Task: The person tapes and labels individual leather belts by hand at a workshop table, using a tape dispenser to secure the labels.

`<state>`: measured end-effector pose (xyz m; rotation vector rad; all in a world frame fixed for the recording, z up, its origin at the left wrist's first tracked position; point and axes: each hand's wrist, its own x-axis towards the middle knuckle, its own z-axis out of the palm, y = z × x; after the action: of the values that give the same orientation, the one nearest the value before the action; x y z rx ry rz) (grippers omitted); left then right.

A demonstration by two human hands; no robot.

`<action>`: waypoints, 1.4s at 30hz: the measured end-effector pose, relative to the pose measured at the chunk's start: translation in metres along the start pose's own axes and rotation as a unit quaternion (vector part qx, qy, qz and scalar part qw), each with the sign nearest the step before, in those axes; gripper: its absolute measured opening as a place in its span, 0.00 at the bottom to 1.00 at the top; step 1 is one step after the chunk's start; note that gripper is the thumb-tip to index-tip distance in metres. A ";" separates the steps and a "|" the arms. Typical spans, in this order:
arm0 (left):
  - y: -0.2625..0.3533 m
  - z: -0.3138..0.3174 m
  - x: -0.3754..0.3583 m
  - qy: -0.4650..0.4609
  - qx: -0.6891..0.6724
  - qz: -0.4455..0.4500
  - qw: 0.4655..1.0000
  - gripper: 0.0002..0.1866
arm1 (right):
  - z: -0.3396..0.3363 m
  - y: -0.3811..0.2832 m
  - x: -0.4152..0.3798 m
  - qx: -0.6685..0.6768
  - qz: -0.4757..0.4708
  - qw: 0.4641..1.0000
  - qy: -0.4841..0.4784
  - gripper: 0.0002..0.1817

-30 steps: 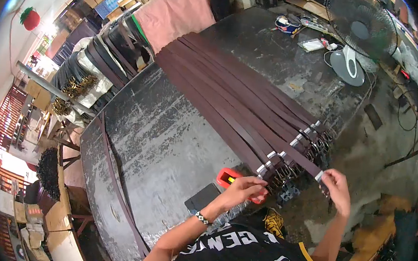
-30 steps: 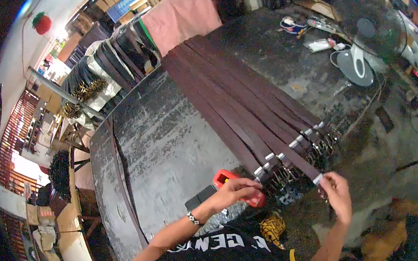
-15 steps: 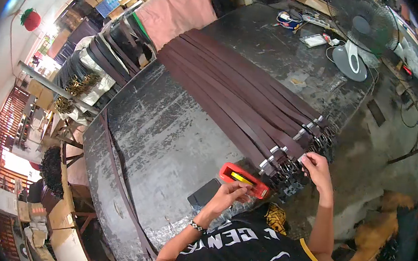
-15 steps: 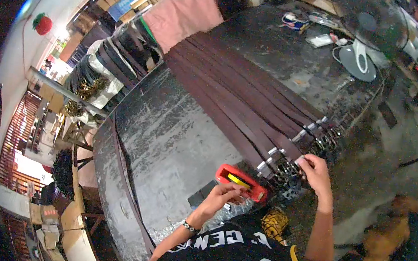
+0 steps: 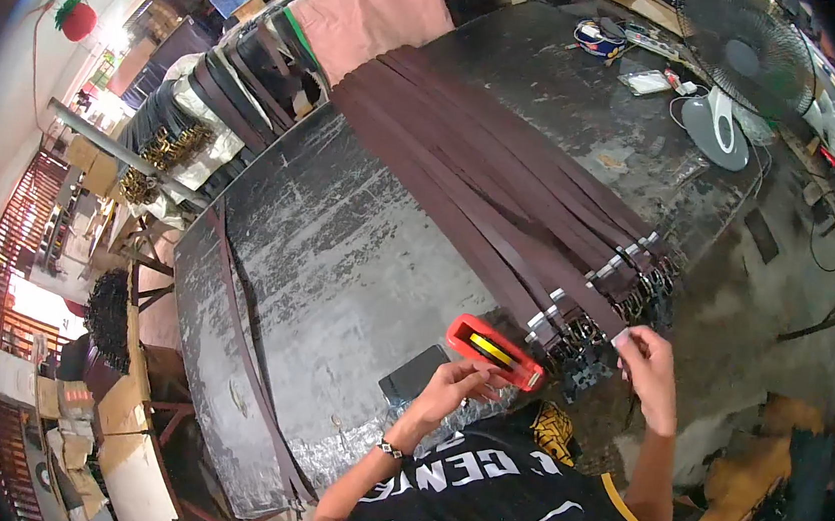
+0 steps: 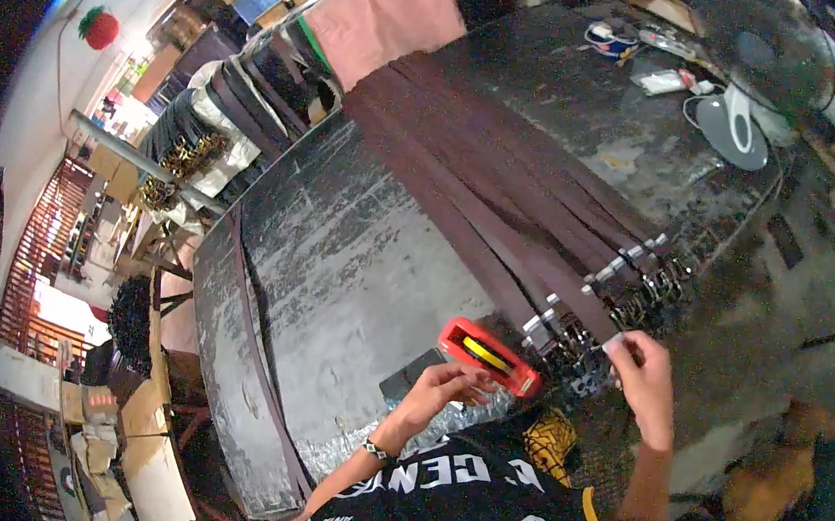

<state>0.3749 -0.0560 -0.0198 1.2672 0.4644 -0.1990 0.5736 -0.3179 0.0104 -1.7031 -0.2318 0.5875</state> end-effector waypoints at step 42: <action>-0.033 -0.025 -0.042 0.142 -0.095 -0.031 0.985 0.17 | 0.112 0.048 0.072 -0.338 -0.227 0.906 0.113 0.12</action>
<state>0.3188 -0.0462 -0.0356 1.0970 0.7513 -0.0234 0.5709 -0.1992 -0.0669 -2.2604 -0.7037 -0.0672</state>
